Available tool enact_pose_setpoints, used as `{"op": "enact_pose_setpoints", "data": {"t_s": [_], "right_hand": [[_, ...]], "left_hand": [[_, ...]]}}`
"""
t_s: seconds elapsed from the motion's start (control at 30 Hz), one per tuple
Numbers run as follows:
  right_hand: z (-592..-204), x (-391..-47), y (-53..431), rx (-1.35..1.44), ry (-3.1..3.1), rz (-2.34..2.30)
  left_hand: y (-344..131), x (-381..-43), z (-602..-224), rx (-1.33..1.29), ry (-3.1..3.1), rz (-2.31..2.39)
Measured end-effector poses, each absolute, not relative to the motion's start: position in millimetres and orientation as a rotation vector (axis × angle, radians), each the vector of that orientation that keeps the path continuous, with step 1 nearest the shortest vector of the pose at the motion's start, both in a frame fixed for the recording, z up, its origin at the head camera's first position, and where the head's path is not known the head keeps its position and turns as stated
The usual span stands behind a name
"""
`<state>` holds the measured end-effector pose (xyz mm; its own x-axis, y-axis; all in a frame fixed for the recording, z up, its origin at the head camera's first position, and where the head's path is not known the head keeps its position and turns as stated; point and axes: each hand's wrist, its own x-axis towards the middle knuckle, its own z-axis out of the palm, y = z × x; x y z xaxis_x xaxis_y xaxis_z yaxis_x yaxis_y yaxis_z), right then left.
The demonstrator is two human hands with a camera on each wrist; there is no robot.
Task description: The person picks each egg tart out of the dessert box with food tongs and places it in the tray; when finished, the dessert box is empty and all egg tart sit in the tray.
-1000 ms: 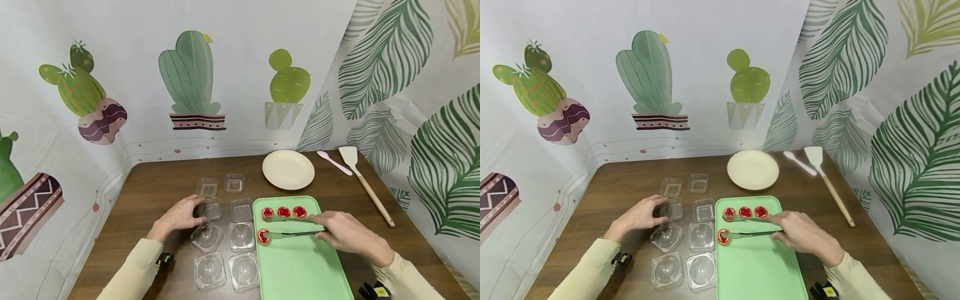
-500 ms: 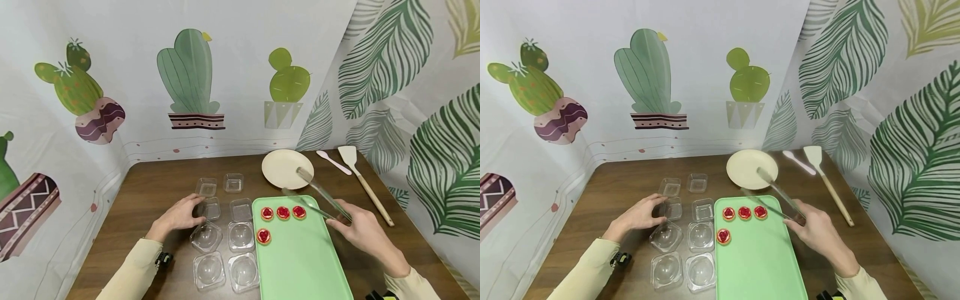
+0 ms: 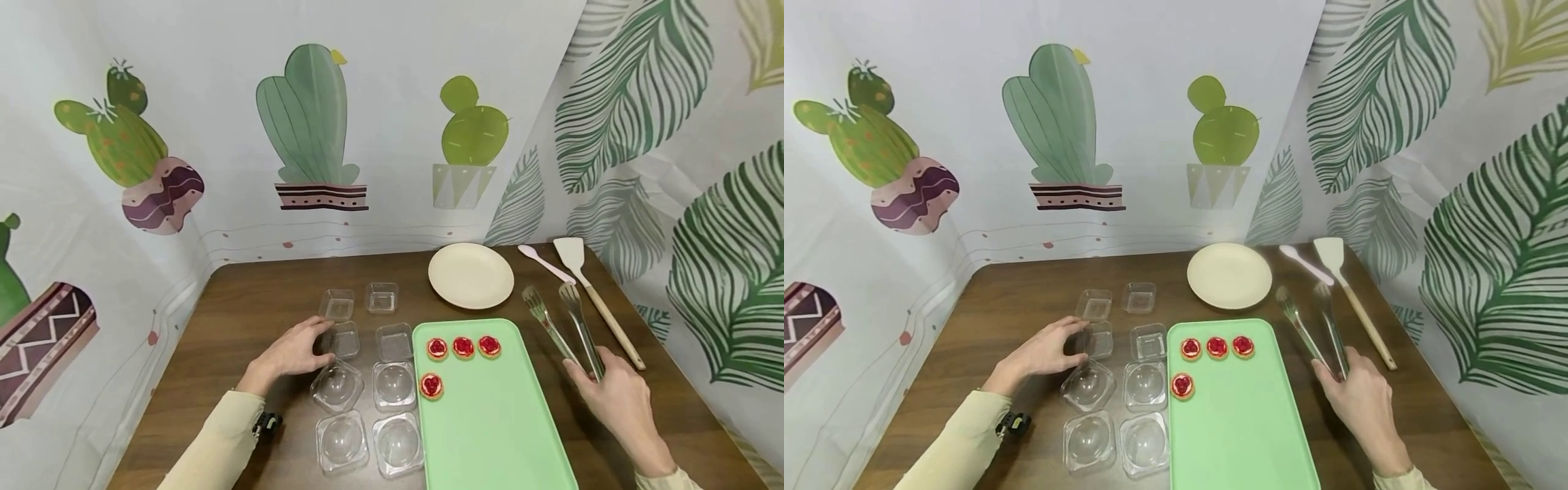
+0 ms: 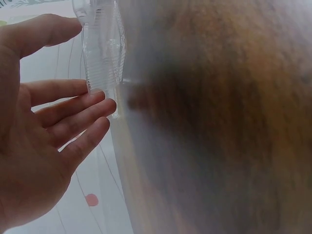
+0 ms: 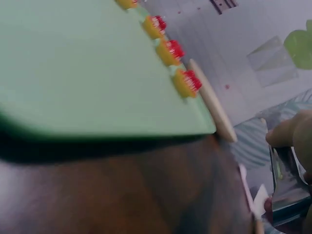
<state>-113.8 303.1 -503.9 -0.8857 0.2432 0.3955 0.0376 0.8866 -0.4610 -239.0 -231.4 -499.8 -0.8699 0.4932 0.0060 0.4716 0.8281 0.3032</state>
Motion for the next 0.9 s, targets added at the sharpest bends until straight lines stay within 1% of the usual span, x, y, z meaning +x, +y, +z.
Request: {"op": "enact_pose_setpoints", "data": {"t_s": [0.13,0.53,0.73,0.9], "right_hand": [[-512.7,-102.2,308.3,-0.315,-2.703,0.608],[-535.8,-93.8,308.5,-0.337,-2.832,0.613],[-537.2,-93.8,311.1,-0.383,-2.919,0.609],[-532.5,-92.3,313.9,-0.364,-2.969,0.526]], "left_hand": [[-229.7,-238.1,-500.3,0.78,2.923,0.469],[-231.9,-234.9,-501.6,0.756,2.932,0.466],[-231.5,-229.3,-504.8,0.742,2.931,0.481],[-234.4,-223.8,-495.4,0.746,2.945,0.44]]}}
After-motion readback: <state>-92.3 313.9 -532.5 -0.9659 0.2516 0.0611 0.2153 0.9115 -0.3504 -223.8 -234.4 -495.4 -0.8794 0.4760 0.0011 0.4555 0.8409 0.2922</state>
